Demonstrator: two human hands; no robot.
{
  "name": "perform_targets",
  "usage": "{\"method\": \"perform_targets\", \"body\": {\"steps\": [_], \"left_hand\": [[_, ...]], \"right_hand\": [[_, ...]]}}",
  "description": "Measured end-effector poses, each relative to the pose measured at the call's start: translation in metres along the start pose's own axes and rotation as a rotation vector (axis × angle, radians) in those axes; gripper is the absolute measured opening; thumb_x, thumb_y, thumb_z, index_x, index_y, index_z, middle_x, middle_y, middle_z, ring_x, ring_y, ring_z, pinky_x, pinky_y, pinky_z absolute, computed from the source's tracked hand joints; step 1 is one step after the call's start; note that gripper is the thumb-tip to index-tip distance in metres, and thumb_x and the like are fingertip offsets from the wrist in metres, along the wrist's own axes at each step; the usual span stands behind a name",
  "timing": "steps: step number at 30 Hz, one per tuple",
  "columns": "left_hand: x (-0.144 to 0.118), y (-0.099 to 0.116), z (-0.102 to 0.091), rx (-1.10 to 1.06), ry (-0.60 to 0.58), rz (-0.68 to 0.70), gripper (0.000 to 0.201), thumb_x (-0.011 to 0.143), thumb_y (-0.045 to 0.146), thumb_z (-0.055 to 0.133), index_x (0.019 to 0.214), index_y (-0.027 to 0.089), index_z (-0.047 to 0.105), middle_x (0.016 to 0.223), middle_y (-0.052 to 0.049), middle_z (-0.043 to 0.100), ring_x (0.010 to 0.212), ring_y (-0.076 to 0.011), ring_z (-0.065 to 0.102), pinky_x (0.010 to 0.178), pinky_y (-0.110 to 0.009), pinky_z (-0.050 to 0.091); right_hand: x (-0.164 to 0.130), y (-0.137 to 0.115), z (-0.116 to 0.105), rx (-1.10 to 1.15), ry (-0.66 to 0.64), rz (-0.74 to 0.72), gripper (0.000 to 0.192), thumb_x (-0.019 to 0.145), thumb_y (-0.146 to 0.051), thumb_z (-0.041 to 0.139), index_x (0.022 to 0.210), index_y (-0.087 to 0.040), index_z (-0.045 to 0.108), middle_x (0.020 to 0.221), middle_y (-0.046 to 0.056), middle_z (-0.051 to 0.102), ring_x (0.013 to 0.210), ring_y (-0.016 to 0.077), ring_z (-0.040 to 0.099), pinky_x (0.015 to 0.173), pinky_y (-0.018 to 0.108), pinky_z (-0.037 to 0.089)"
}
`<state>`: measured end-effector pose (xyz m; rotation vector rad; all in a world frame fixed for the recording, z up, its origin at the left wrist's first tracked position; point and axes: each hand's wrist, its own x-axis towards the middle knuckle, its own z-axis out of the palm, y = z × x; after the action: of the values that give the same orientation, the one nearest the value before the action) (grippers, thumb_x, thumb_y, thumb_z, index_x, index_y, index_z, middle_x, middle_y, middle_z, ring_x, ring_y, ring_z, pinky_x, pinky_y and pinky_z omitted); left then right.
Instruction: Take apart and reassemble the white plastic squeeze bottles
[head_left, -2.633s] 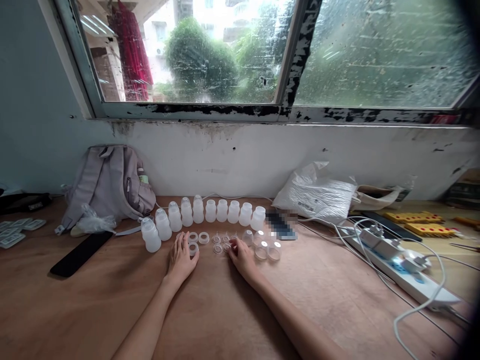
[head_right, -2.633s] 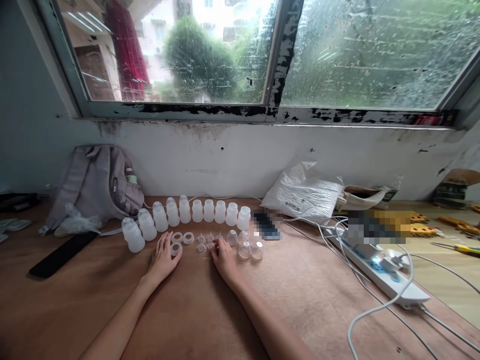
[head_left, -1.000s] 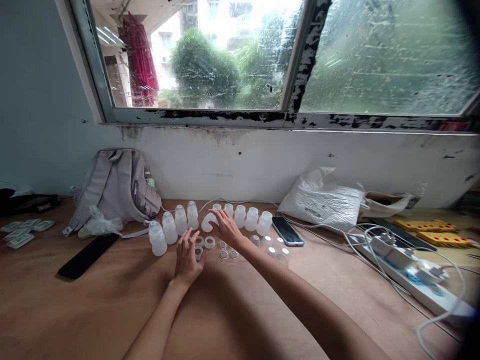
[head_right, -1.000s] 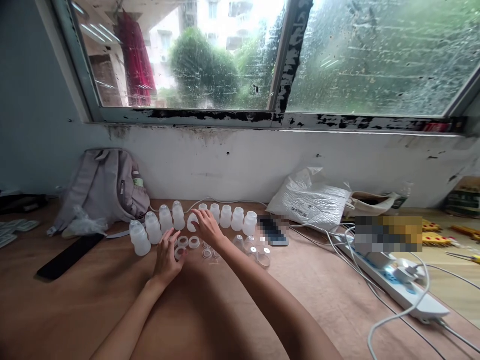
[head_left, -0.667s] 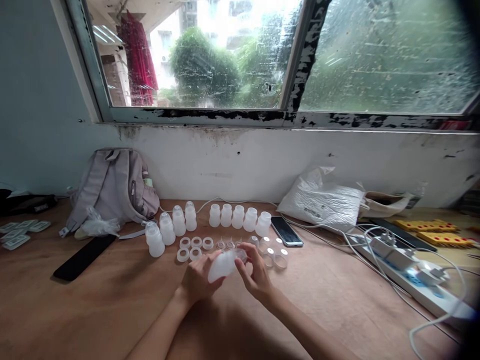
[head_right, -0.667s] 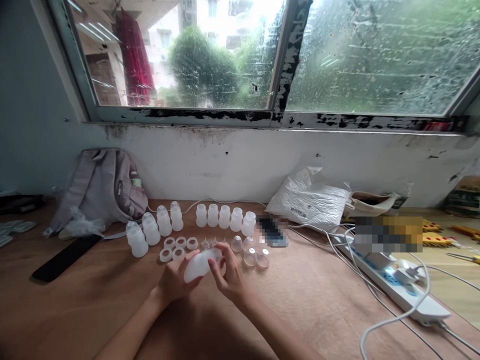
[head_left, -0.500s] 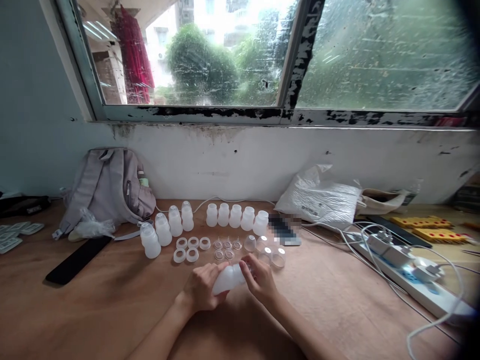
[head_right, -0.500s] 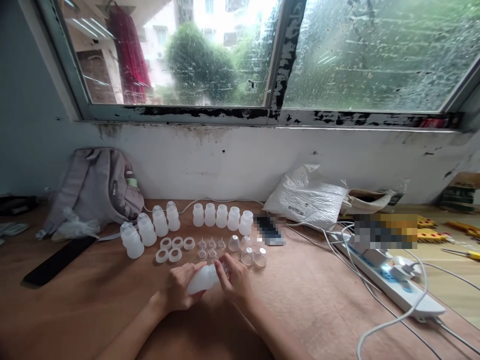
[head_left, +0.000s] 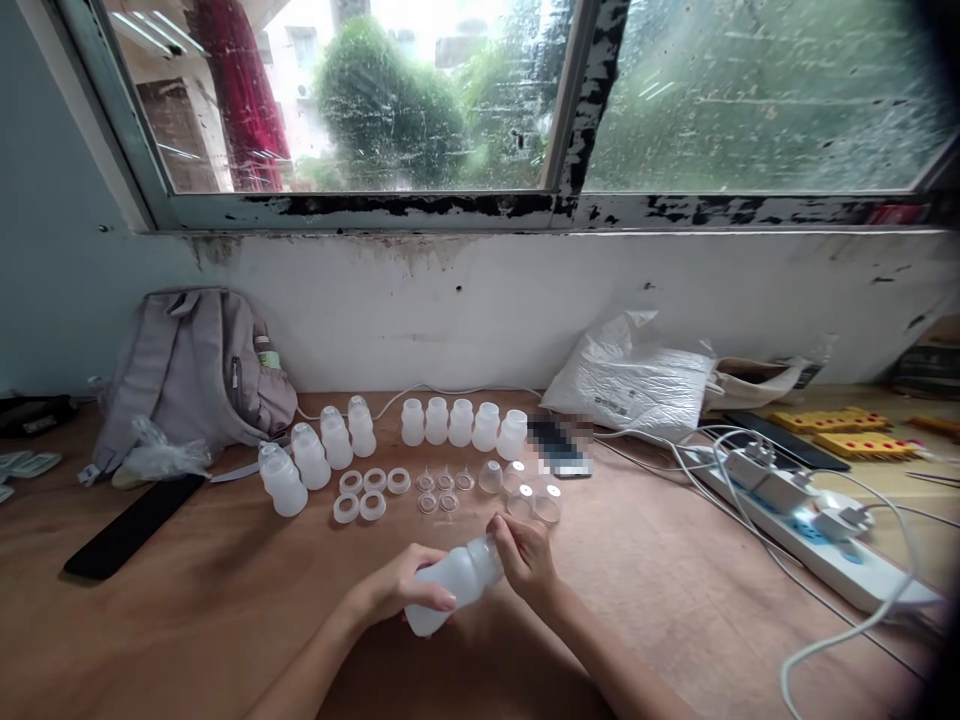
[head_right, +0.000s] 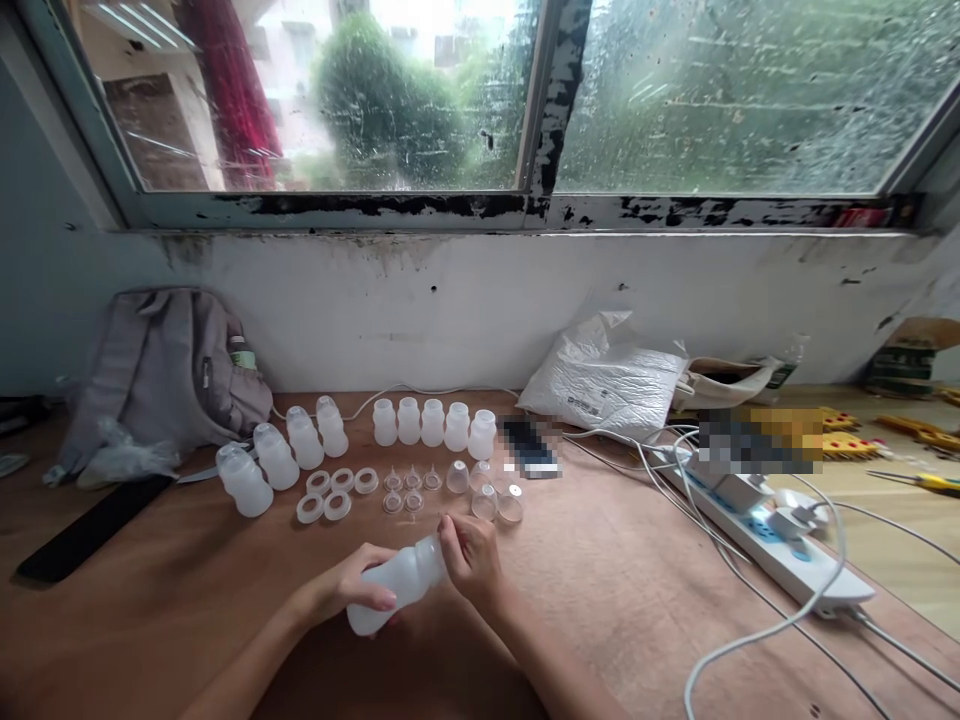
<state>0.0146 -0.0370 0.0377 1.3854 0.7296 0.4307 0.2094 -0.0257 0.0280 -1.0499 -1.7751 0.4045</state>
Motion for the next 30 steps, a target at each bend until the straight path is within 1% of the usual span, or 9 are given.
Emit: {"method": "perform_targets", "body": {"steps": [4,6,8,11,13,16,20,23,30], "left_hand": [[0.000,-0.013,-0.006,-0.323,-0.244,-0.131,0.040,0.067,0.039,0.048,0.087,0.007,0.060,0.057,-0.005,0.059,0.035,-0.0102,0.048,0.026,-0.018,0.021],[-0.002,-0.018,-0.012,-0.430,-0.398,-0.188,0.050,0.067,0.044,0.042,0.089,0.004,0.060,0.052,-0.006,0.058,0.031,-0.0119,0.047,0.022,-0.020,0.017],[-0.006,-0.022,-0.018,-0.477,-0.461,-0.203,0.055,0.066,0.045,0.041,0.094,0.001,0.059,0.051,-0.007,0.058,0.030,-0.0131,0.047,0.020,-0.021,0.016],[-0.009,-0.024,-0.025,-0.511,-0.363,-0.130,0.057,0.066,0.042,0.044,0.103,0.001,0.054,0.055,-0.007,0.060,0.032,-0.0127,0.049,0.021,-0.020,0.019],[-0.009,-0.024,-0.027,-0.529,-0.266,-0.069,0.057,0.069,0.041,0.043,0.109,0.002,0.051,0.058,-0.007,0.060,0.035,-0.0123,0.051,0.024,-0.018,0.021],[-0.005,-0.024,-0.029,-0.556,-0.142,0.008,0.056,0.073,0.041,0.040,0.116,0.005,0.045,0.062,-0.006,0.059,0.039,-0.0122,0.053,0.028,-0.017,0.025],[-0.001,-0.026,-0.030,-0.566,-0.012,0.064,0.056,0.077,0.043,0.036,0.121,0.009,0.040,0.066,-0.005,0.057,0.043,-0.0116,0.053,0.033,-0.018,0.029],[0.000,-0.027,-0.030,-0.543,0.062,0.067,0.054,0.079,0.044,0.034,0.121,0.010,0.040,0.069,-0.005,0.057,0.044,-0.0114,0.054,0.034,-0.018,0.029],[-0.001,-0.018,-0.022,-0.468,0.125,0.105,0.050,0.077,0.042,0.042,0.116,0.012,0.042,0.075,-0.007,0.057,0.053,-0.0142,0.058,0.040,-0.020,0.034]], "right_hand": [[-0.002,-0.004,-0.003,0.048,-0.038,-0.026,0.037,0.084,-0.029,0.032,0.052,-0.019,0.045,0.045,-0.001,0.042,0.041,0.0108,0.040,0.042,0.024,0.029],[-0.001,-0.001,-0.007,0.073,0.039,-0.006,0.038,0.086,-0.031,0.029,0.055,-0.019,0.047,0.047,-0.001,0.044,0.042,0.0118,0.042,0.043,0.025,0.031],[0.002,0.006,-0.013,0.036,0.175,0.067,0.036,0.087,-0.033,0.028,0.062,-0.020,0.050,0.051,0.000,0.046,0.045,0.0129,0.043,0.045,0.026,0.033],[0.009,0.019,-0.017,-0.115,0.286,0.120,0.019,0.084,-0.035,0.040,0.087,-0.020,0.052,0.066,0.002,0.055,0.058,0.0160,0.051,0.053,0.028,0.038],[0.014,0.028,-0.015,-0.227,0.276,0.064,0.023,0.079,-0.036,0.049,0.097,-0.020,0.049,0.081,0.005,0.059,0.073,0.0192,0.054,0.064,0.031,0.041],[0.016,0.040,-0.009,-0.419,0.199,-0.030,0.023,0.077,-0.037,0.054,0.092,-0.021,0.052,0.088,0.007,0.061,0.087,0.0234,0.053,0.078,0.038,0.035],[0.014,0.050,-0.002,-0.588,0.078,-0.100,0.017,0.078,-0.034,0.053,0.089,-0.021,0.055,0.085,0.006,0.064,0.089,0.0247,0.052,0.082,0.042,0.030],[0.014,0.054,-0.001,-0.644,0.077,-0.108,0.016,0.079,-0.033,0.051,0.090,-0.022,0.057,0.086,0.007,0.064,0.090,0.0251,0.052,0.086,0.045,0.026],[0.015,0.056,-0.003,-0.649,0.083,-0.060,0.015,0.079,-0.029,0.050,0.091,-0.023,0.057,0.083,0.006,0.065,0.090,0.0266,0.052,0.089,0.053,0.020]]}}
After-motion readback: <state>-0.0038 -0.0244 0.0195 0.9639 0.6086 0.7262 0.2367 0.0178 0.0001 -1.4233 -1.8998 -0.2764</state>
